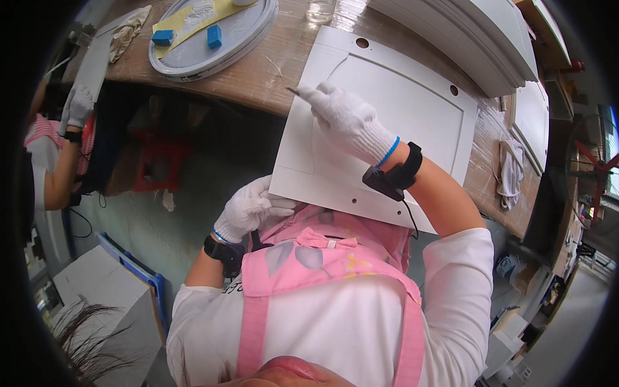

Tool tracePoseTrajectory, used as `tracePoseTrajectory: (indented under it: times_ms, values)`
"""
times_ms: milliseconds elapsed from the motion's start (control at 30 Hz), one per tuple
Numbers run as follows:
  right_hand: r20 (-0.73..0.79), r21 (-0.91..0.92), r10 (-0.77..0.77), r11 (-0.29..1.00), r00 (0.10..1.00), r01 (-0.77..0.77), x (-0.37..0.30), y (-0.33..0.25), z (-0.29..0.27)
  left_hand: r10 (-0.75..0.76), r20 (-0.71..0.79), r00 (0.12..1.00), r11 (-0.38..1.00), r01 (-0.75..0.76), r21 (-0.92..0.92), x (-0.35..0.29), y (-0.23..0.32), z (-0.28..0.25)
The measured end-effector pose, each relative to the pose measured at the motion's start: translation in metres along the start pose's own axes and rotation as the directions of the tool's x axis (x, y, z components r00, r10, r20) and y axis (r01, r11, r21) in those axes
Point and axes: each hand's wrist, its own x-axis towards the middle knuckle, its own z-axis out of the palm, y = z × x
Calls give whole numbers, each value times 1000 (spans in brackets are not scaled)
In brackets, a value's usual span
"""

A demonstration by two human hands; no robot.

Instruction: The recorder cleans and scrapes excess material or glue from white cabinet door panels using a handheld scraper and a cloth.

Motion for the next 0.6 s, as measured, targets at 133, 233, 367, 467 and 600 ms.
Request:
tracePoseTrajectory:
  times_ms: [133, 233, 367, 467, 600]
  values:
    - [-162, -212, 70, 972, 984, -104, 14, 15, 16, 20, -4, 1000, 998, -20, -52, -3, -8, -4]
    - [271, -190, -140, 962, 952, 196, -25, -30, 25, 50, -22, 998, 996, -52, -76, -6, -10, -2]
    - [376, 128, -225, 973, 899, 191, -68, -47, 12, 53, -29, 998, 997, -54, -62, -6, -8, 2]
    - [109, -40, 6, 999, 994, -2, -70, -23, 11, 66, -12, 998, 996, -66, -53, -7, -7, 3]
    - [325, -188, -113, 965, 939, 181, -79, -27, 18, 71, -25, 997, 997, -72, -28, -8, -7, 3]
